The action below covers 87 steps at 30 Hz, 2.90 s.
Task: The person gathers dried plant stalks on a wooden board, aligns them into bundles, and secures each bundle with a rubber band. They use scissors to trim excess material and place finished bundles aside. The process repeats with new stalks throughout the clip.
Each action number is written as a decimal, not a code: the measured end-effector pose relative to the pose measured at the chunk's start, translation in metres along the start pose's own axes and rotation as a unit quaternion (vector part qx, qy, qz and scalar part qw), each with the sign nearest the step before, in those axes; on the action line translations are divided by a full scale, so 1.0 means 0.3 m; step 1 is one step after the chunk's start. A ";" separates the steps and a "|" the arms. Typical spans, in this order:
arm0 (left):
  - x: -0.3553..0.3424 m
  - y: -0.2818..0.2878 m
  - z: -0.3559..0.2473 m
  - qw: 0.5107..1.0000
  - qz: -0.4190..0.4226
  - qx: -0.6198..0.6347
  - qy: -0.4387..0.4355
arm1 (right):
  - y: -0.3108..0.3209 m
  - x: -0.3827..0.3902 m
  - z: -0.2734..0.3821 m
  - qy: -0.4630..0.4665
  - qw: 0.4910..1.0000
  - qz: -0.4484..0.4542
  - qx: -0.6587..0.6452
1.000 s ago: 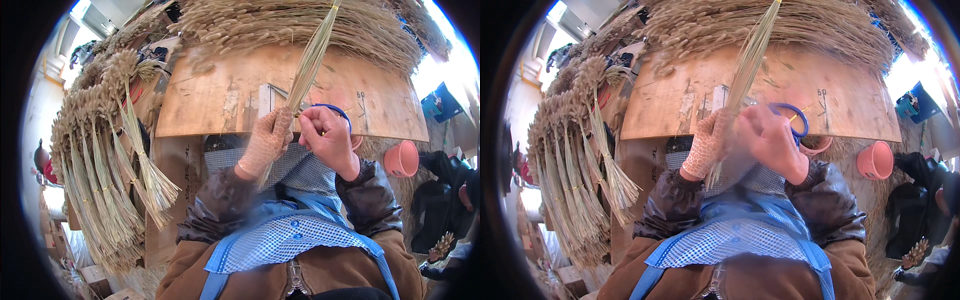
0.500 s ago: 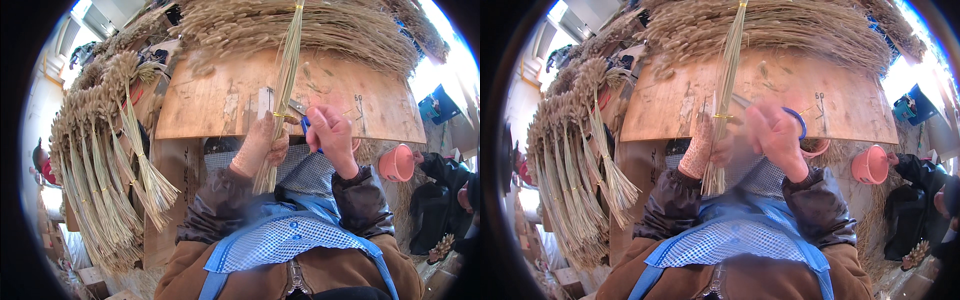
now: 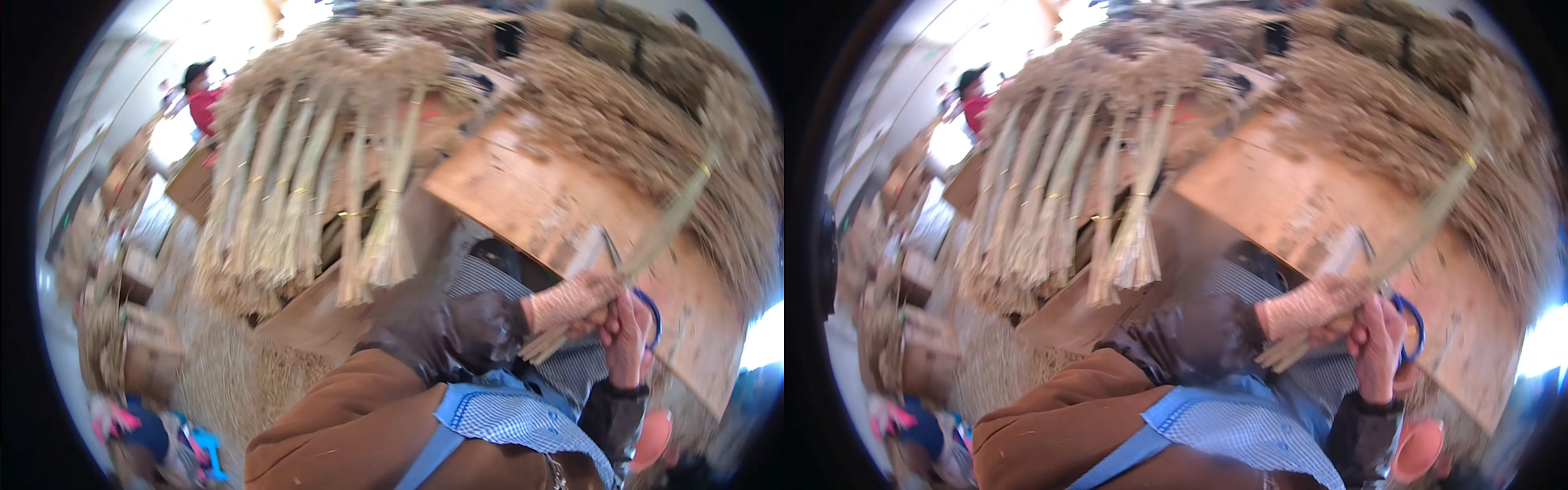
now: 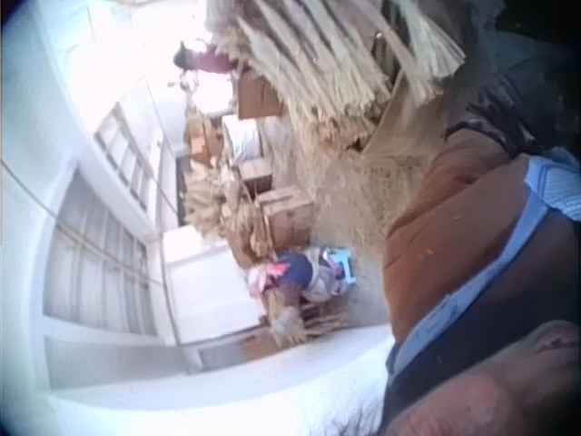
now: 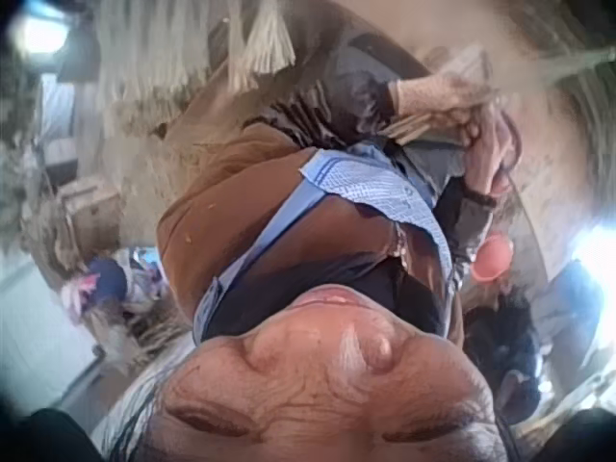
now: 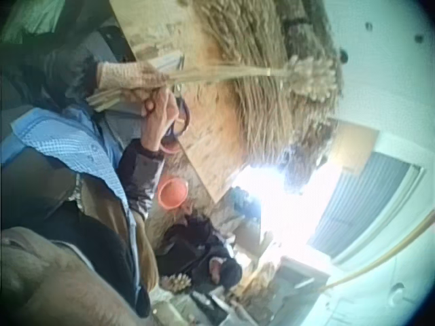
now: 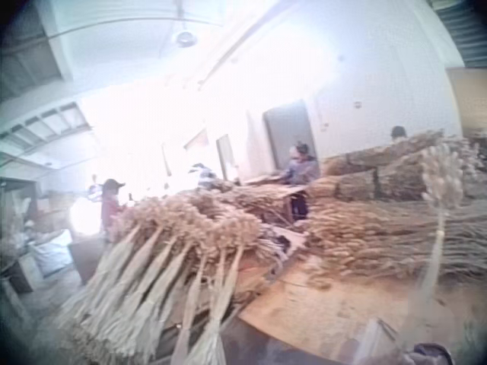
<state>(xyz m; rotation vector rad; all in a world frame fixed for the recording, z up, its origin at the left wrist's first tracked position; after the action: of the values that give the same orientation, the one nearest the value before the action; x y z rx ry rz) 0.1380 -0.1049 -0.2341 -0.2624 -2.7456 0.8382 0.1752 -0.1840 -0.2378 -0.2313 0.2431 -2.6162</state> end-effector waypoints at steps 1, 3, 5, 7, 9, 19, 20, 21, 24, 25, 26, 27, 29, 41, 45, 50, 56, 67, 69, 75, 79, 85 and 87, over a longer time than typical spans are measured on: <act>0.023 -0.010 -0.020 1.000 -0.006 0.002 -0.014 | -0.032 -0.004 -0.004 0.002 0.998 0.048 -0.038; 0.070 0.002 -0.084 0.994 -0.059 -0.071 -0.066 | -0.051 0.002 -0.032 -0.042 0.994 0.083 -0.055; 0.155 0.059 -0.179 0.961 -0.184 -0.140 -0.150 | -0.034 0.022 -0.028 -0.036 0.995 0.089 0.017; 0.330 0.095 -0.407 0.816 -0.283 -0.347 -0.366 | -0.011 0.064 -0.017 -0.010 0.991 0.101 0.091; 0.509 0.142 -0.552 0.619 -0.436 -0.519 -0.397 | 0.028 0.101 -0.017 -0.002 0.988 0.094 0.121; 0.906 0.744 -0.780 0.347 -0.649 -0.659 0.158 | 0.093 0.212 -0.159 -0.063 0.988 0.098 0.103; 0.904 0.819 -0.732 0.364 -0.626 -0.654 0.221 | 0.074 0.218 -0.175 -0.062 0.982 0.128 0.122; 0.910 0.876 -0.689 0.381 -0.615 -0.643 0.250 | 0.063 0.221 -0.187 -0.058 0.977 0.145 0.144; 0.914 0.953 -0.637 0.362 -0.622 -0.646 0.252 | 0.074 0.221 -0.238 -0.086 0.968 0.140 0.189; 0.913 0.957 -0.631 0.360 -0.614 -0.650 0.265 | 0.083 0.220 -0.246 -0.085 0.967 0.134 0.201; 0.914 0.943 -0.629 0.357 -0.604 -0.656 0.278 | 0.099 0.221 -0.261 -0.096 0.962 0.120 0.228; 0.922 0.904 -0.638 0.351 -0.609 -0.659 0.270 | 0.101 0.222 -0.262 -0.086 0.963 0.123 0.223; 0.928 0.781 -0.666 0.344 -0.609 -0.665 0.263 | 0.121 0.230 -0.276 -0.091 0.960 0.105 0.243; 0.561 -0.687 -0.394 0.789 0.368 -0.127 -0.475 | -0.141 0.397 -0.268 0.087 0.867 0.236 0.430; 0.567 -0.799 -0.364 0.780 0.456 -0.042 -0.427 | 0.006 0.486 -0.264 0.008 0.903 0.108 0.416; 0.541 -0.765 -0.363 0.798 0.438 -0.023 -0.414 | 0.052 0.523 -0.103 0.091 0.902 0.004 0.421; 0.384 -0.626 -0.411 0.858 0.274 -0.052 -0.431 | 0.168 0.311 0.246 0.347 0.669 -0.277 0.596; -0.529 -0.282 -0.349 0.379 -0.080 -0.794 -0.468 | 0.166 0.074 0.115 0.204 0.598 -0.061 0.773; -0.636 -0.307 -0.225 0.429 0.063 -0.786 -0.440 | 0.161 0.066 0.128 0.191 0.601 -0.046 0.775; -0.637 -0.309 -0.336 0.260 -0.090 -0.875 -0.399 | 0.171 0.072 0.156 0.176 0.745 -0.045 0.642; -0.450 -0.267 -0.443 0.327 -0.154 -0.819 -0.445 | 0.280 0.211 0.148 0.120 0.809 -0.079 0.570; -0.387 -0.164 -0.461 0.403 -0.240 -0.824 -0.316 | 0.641 0.531 0.269 0.119 0.703 -0.400 0.575; -0.352 -0.230 -0.406 0.392 -0.207 -0.827 -0.344 | 0.758 0.534 0.303 0.106 0.630 -0.397 0.659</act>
<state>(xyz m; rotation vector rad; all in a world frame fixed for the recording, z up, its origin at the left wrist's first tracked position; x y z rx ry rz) 0.2677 -0.1238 -0.1177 0.5954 -2.6188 -2.5875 0.1615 -0.4705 -0.1793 0.6315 -2.0779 -2.7444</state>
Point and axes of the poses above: each hand's wrist, its own x-axis away from the middle knuckle, its own y-axis out of the back of the hand, z = x × y, the point moved 9 cm from there along -x, towards the middle knuckle, and after that the axes turned 5 degrees about x, right-handed, at the moved point
